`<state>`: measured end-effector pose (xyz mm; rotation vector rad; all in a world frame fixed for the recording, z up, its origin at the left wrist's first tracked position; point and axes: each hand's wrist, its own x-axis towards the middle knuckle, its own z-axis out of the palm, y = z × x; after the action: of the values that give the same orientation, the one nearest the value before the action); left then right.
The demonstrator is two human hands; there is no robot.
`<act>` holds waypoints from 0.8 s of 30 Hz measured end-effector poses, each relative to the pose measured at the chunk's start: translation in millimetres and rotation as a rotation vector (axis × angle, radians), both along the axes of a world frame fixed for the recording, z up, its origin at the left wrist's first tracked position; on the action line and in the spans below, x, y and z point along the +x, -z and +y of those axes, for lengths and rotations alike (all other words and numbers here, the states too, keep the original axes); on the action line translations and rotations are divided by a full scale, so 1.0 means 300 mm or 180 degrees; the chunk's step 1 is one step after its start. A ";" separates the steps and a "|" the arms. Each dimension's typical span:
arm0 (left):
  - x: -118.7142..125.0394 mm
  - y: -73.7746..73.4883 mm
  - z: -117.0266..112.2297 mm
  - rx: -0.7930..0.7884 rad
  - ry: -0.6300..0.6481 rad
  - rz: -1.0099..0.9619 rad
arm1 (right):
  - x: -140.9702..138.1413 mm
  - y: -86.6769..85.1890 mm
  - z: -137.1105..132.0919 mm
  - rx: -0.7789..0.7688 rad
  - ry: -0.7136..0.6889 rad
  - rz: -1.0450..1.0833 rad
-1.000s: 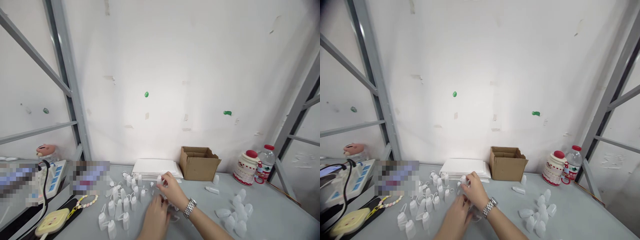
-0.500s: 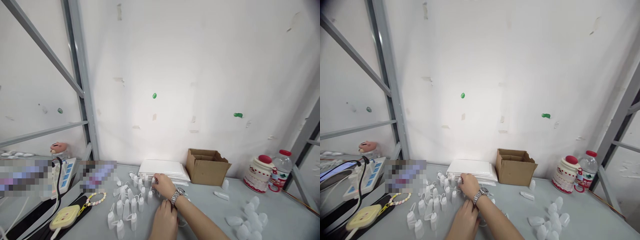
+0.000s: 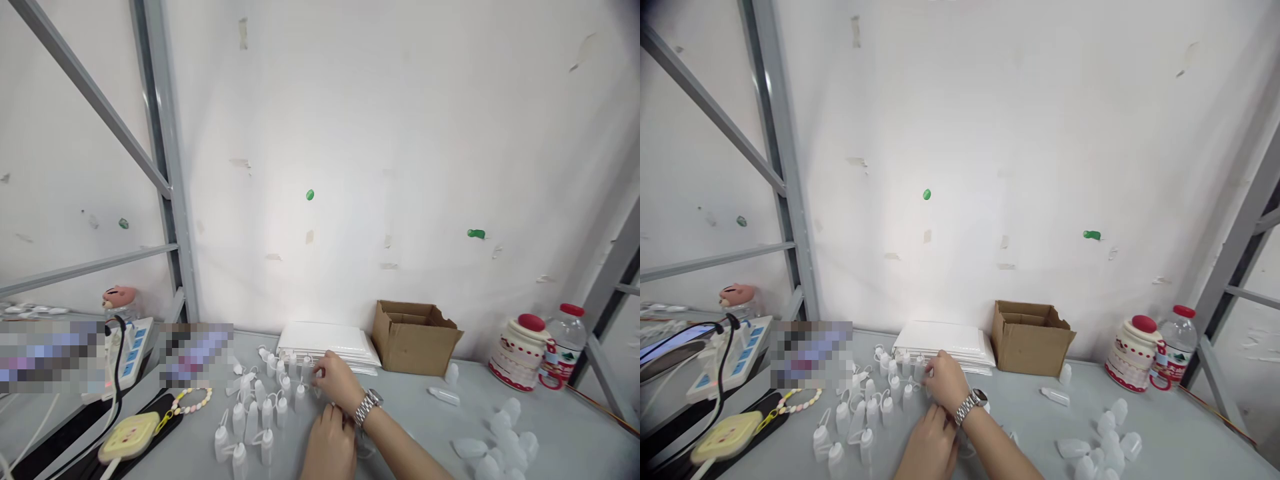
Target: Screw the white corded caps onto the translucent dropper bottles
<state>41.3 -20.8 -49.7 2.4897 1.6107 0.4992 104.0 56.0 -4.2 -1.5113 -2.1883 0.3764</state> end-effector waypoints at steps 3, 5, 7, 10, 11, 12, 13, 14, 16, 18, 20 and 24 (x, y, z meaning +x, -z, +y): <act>0.008 0.010 0.000 0.0036 -0.0112 -0.0061 | -0.011 0.012 0.014 -0.0257 -0.0117 -0.0082; 0.011 0.015 0.001 0.0046 -0.0179 -0.0080 | -0.021 0.025 0.030 -0.0494 -0.0239 -0.0159; 0.011 0.018 0.004 0.0030 -0.0163 -0.0060 | -0.029 0.040 0.046 -0.0731 -0.0374 -0.0221; 0.009 0.023 0.008 0.0010 -0.0098 -0.0041 | -0.032 0.059 0.058 -0.0926 -0.0484 -0.0201; 0.008 0.023 0.008 0.0009 -0.0087 -0.0036 | -0.029 0.062 0.058 -0.0936 -0.0483 -0.0159; 0.008 0.022 0.007 0.0013 -0.0095 -0.0042 | -0.022 0.062 0.055 -0.0916 -0.0453 -0.0098; 0.007 0.019 0.004 0.0025 -0.0124 -0.0063 | -0.013 0.060 0.050 -0.0867 -0.0396 -0.0025; 0.007 0.013 0.000 0.0043 -0.0167 -0.0102 | 0.001 0.054 0.043 -0.0788 -0.0314 0.0065; 0.002 -0.007 -0.008 0.0103 -0.0285 -0.0291 | 0.039 0.038 0.019 -0.0556 -0.0093 0.0283; -0.006 -0.037 -0.014 0.0155 -0.0460 -0.0666 | 0.088 0.021 -0.015 -0.0290 0.0127 0.0517; -0.017 -0.068 -0.014 0.0067 -0.0763 -0.1223 | 0.142 0.008 -0.057 -0.0091 0.0283 0.0721; -0.024 -0.099 0.006 -0.0642 -0.0803 -0.2787 | 0.235 0.000 -0.145 0.0082 0.0411 0.1002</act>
<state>34.0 -19.1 -20.1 1.5481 1.4677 1.1752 174.6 12.4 -4.3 -1.4594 -1.8366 0.5038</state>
